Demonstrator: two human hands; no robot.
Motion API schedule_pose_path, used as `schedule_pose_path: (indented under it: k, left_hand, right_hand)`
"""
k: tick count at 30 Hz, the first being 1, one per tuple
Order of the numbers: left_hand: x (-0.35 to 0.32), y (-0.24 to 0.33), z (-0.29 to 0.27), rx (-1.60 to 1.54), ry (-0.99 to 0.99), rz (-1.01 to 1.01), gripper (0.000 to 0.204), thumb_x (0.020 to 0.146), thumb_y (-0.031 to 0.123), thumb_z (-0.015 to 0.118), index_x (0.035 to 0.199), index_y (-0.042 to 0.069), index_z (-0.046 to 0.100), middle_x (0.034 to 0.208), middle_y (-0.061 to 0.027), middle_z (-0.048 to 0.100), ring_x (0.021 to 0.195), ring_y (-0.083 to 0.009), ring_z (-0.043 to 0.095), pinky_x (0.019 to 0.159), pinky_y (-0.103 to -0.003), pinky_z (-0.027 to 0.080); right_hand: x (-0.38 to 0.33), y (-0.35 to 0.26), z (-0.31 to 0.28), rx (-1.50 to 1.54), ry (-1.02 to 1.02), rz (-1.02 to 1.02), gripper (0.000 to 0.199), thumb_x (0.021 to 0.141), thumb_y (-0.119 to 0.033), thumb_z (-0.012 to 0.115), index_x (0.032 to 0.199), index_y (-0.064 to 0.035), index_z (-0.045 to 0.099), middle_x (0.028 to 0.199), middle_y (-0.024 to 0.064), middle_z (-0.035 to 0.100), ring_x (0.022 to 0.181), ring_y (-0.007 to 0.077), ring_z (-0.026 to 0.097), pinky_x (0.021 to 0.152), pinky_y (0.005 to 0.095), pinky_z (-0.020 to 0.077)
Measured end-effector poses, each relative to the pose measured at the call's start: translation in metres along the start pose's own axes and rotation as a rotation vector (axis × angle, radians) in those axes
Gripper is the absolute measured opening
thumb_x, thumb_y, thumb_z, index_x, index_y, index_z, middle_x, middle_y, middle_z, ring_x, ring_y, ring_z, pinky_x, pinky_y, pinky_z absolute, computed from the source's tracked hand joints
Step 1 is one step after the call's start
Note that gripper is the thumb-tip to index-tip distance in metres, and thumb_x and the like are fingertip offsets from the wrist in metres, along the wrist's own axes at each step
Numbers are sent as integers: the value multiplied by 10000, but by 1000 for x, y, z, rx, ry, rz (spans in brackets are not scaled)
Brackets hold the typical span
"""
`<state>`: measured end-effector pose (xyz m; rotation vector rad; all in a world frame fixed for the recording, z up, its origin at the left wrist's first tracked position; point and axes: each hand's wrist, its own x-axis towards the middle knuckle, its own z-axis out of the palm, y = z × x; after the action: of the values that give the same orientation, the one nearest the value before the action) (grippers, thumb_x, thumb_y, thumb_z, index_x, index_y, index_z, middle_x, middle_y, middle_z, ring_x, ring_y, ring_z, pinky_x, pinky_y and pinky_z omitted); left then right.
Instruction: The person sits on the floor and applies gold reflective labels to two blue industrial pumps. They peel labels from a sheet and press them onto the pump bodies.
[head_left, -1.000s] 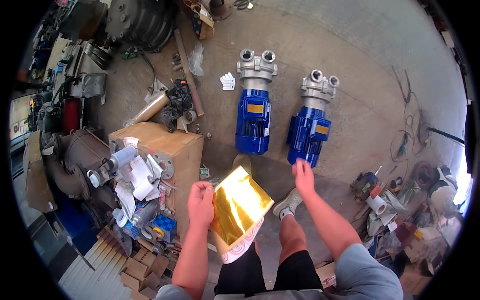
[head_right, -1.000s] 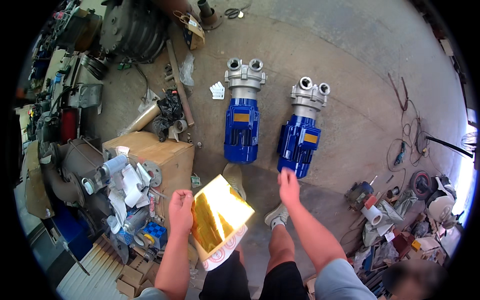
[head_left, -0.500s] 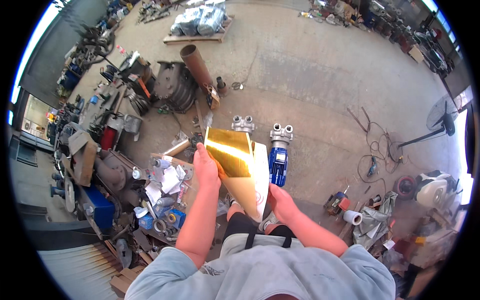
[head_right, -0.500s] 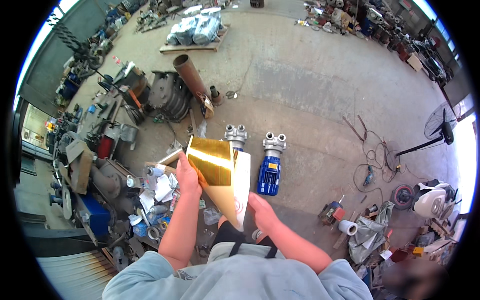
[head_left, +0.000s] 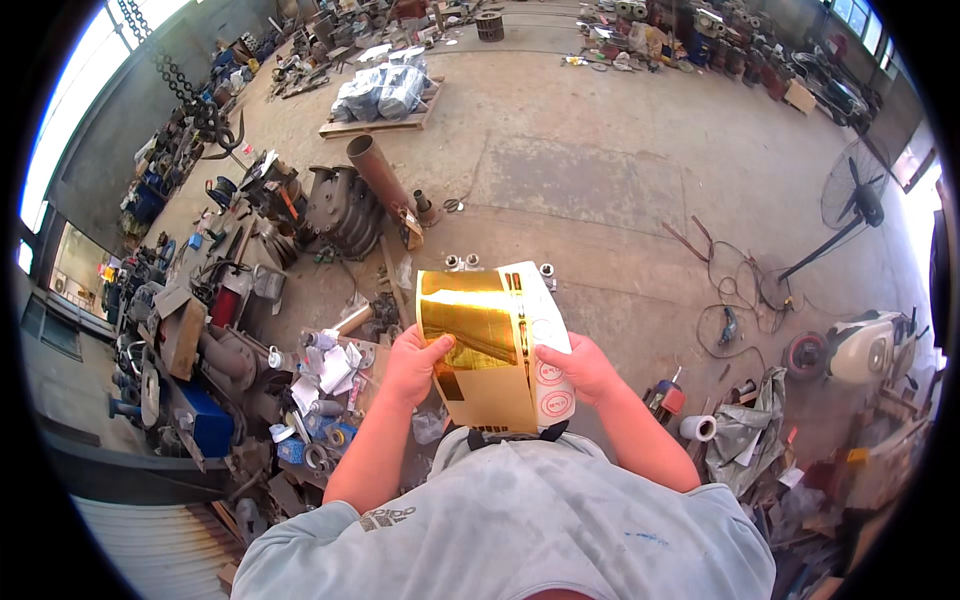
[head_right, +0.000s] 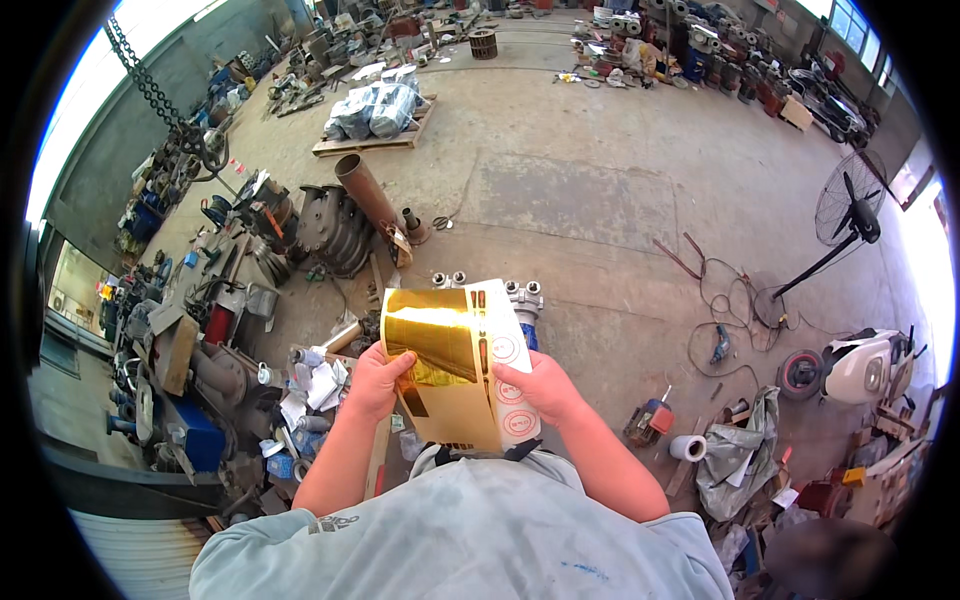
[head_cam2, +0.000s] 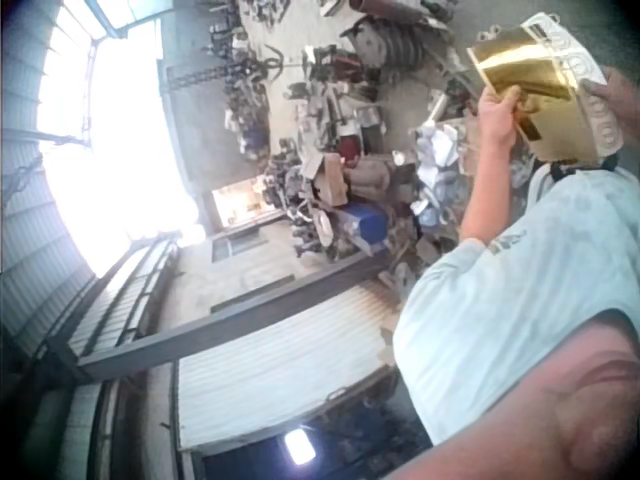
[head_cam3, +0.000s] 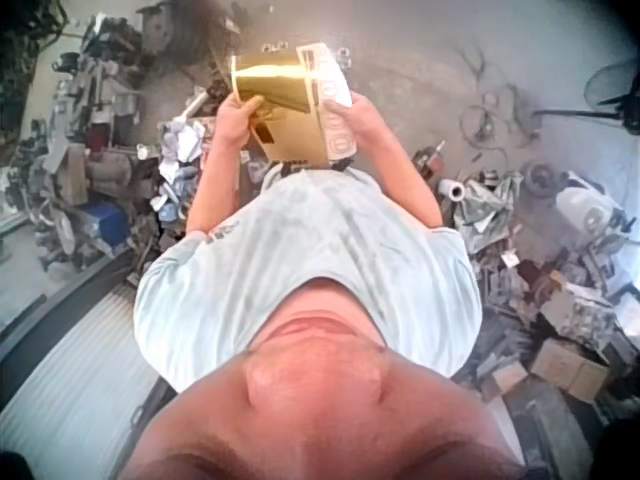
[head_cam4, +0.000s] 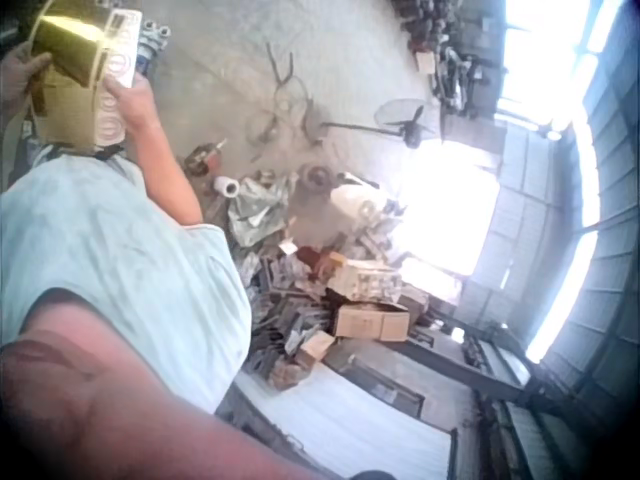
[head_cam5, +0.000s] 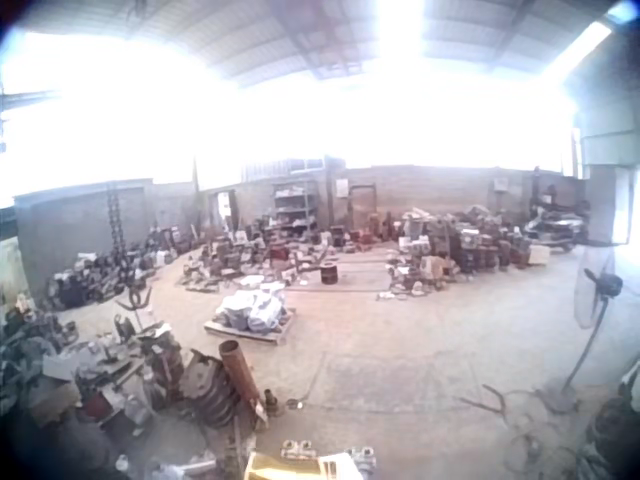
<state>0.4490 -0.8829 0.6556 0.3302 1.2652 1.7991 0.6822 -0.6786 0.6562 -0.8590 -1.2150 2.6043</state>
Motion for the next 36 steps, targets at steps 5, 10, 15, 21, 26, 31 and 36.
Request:
schedule_pose_path:
  k: [5,10,15,21,26,31,36]
  left_hand:
    - [-5,-2,10,41,-91,-15,318,1037,-17,695,1353,-12,664,1314,-113,761,1154,-204,747,1018,-370,599]
    - [-2,3,19,95,-76,-44,340,1012,-23,727,1343,-49,658,1306,-122,754,1145,-184,732,1013,-339,583]
    - [3,17,-33,563,230,156,659,935,-35,746,1533,-10,469,1371,-159,694,1126,-187,716,992,-338,579]
    - [-19,68,-96,1361,457,294,687,947,21,714,1596,159,535,1203,-234,777,1056,-363,776,945,-456,595]
    - [23,36,-11,792,-62,81,314,1065,195,686,1291,-5,771,1234,-109,806,1138,-264,755,1005,-382,571]
    - [-3,54,42,-378,-480,-287,803,1132,662,394,1558,2,560,1518,-196,653,1421,-337,617,1208,-556,458]
    - [-11,13,31,-19,-225,-162,416,1114,287,651,1419,3,651,1342,-138,751,1191,-260,749,1035,-455,603]
  right_hand:
    - [-10,-2,-5,-128,93,-78,360,939,-94,834,1269,17,743,1197,109,797,1017,192,775,902,363,625]
    - [-13,-1,-21,-156,110,-98,341,930,-88,834,1246,12,753,1157,87,800,983,167,762,882,352,615]
    - [-15,-21,-69,-274,231,-320,295,1011,-71,725,1295,9,719,1176,62,784,1018,153,741,917,351,599]
    - [-39,-100,-47,-170,-45,-365,323,1086,-80,653,1399,0,663,1306,89,749,1178,174,703,1052,397,556]
    - [-26,-123,23,-33,-272,-354,425,1073,-57,640,1484,21,563,1354,115,714,1191,190,701,1064,397,557]
    - [9,-111,29,-449,26,-442,519,1044,-49,626,1534,42,479,1370,122,687,1230,173,666,1065,374,538]
    - [17,-106,31,-413,75,-488,574,1026,-72,655,1555,40,461,1383,130,681,1231,183,663,1076,371,530]
